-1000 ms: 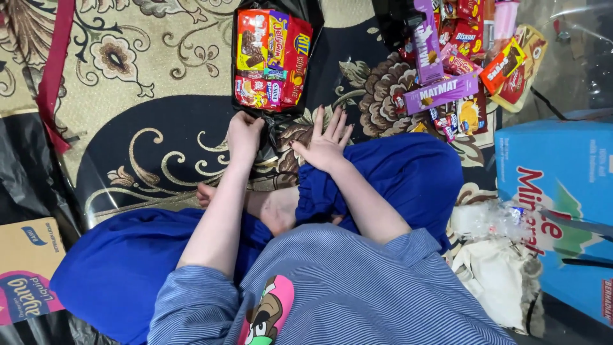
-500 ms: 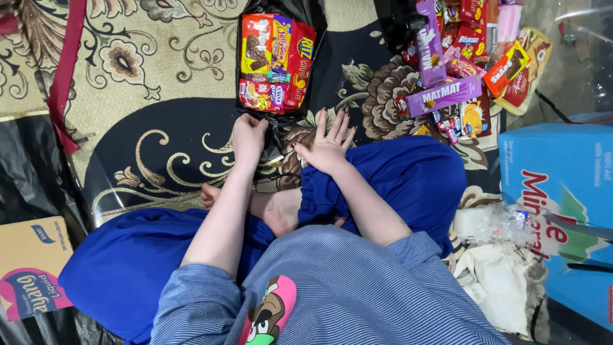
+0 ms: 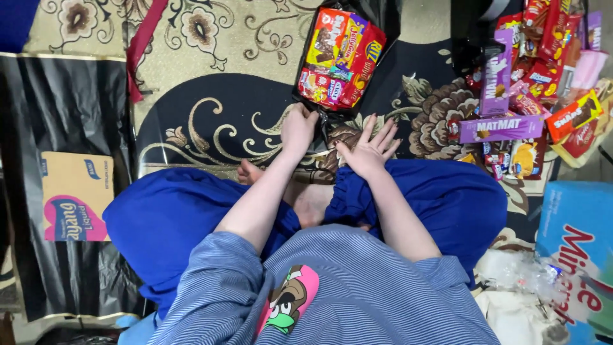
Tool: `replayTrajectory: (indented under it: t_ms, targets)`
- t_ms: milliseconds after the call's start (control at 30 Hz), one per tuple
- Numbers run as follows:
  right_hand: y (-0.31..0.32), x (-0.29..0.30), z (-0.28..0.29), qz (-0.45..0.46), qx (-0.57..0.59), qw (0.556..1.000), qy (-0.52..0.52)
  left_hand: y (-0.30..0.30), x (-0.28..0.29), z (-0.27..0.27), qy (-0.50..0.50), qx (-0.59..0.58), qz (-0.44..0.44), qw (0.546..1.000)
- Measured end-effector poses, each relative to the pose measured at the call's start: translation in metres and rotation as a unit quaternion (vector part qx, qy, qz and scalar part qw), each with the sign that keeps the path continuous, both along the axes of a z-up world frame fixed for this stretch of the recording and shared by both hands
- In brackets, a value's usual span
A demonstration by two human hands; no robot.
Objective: Wrapping a snack bouquet by sliding a clear plastic sleeve over an arrangement of snack packages on a base.
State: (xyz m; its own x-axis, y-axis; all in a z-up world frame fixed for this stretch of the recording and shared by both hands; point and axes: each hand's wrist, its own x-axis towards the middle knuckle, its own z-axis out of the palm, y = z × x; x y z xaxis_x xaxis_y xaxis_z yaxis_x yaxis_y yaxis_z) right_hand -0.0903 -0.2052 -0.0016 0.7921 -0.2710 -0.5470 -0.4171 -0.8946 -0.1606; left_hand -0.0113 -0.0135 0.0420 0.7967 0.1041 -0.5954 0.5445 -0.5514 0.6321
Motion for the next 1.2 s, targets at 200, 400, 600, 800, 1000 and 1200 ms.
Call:
replayTrajectory:
  t_ms: [200,400,600,800,1000,1200]
  targets:
    - [0.000,-0.001,0.002,0.000,0.000,1.000,-0.001,0.008,-0.001,0.001,-0.052,0.057,-0.062,0.995]
    - [0.001,-0.002,0.002,-0.005,0.007,1.000,-0.004,0.068,0.024,0.011,-0.191,0.389,-0.143,0.890]
    - [-0.002,-0.002,-0.005,0.035,-0.007,0.999,-0.032,0.210,0.033,0.008,-0.102,0.484,0.086,0.865]
    - [0.002,-0.001,0.008,-0.003,0.003,1.000,0.001,0.192,0.024,-0.020,0.108,0.335,0.210,0.912]
    - [0.001,-0.001,0.003,-0.007,0.002,1.000,-0.004,0.185,0.019,-0.033,0.037,0.382,0.187,0.904]
    - [0.002,0.000,0.005,-0.008,0.004,1.000,-0.005,0.172,0.009,-0.034,0.078,0.324,0.139,0.933]
